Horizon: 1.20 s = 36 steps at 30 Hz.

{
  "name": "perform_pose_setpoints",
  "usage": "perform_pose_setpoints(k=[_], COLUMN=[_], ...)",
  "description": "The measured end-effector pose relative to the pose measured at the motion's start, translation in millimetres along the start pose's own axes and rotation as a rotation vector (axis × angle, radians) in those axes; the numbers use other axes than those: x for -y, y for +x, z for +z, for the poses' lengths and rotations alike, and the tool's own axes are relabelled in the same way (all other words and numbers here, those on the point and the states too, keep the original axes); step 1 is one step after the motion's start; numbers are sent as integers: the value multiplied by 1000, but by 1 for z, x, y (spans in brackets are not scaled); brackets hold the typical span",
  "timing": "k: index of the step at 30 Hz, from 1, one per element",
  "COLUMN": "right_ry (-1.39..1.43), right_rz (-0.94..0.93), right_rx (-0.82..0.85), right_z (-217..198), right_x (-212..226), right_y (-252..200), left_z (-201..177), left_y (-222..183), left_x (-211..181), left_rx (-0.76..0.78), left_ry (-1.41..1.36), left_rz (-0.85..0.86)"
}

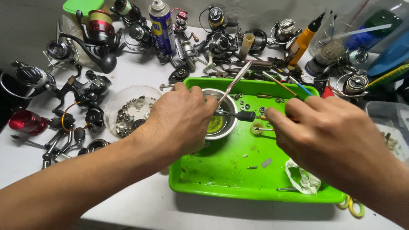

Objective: Cleaning and assembling the components of a spinning fishing reel on a workbench.

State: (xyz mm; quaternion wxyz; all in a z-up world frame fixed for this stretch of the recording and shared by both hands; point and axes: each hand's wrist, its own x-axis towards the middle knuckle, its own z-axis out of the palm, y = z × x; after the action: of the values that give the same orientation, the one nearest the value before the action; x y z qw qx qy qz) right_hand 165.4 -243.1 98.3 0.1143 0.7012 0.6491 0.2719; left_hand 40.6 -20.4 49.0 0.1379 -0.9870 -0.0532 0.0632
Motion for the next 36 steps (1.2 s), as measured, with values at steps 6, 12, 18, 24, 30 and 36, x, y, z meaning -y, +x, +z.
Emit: perform_pose_setpoints(k=[6, 12, 18, 24, 30, 36], right_ry=[-196, -220, -192, -174, -140, -155], right_rz=[-28, -138, -207, -230, -267, -297], right_rx=[22, 17, 109, 132, 158, 231], right_z=[21, 28, 32, 35, 36, 34], right_x=[14, 18, 12, 11, 12, -2], right_y=[14, 22, 18, 13, 6, -6], left_z=[-24, -30, -40, -43, -42, -36], left_y=[-1, 1, 1, -3, -5, -9], left_x=[2, 0, 4, 2, -3, -7], left_rx=[198, 205, 247, 302, 325, 349], left_ry=[-108, -27, -47, -79, -128, -144], left_rz=[-49, 58, 106, 91, 84, 93])
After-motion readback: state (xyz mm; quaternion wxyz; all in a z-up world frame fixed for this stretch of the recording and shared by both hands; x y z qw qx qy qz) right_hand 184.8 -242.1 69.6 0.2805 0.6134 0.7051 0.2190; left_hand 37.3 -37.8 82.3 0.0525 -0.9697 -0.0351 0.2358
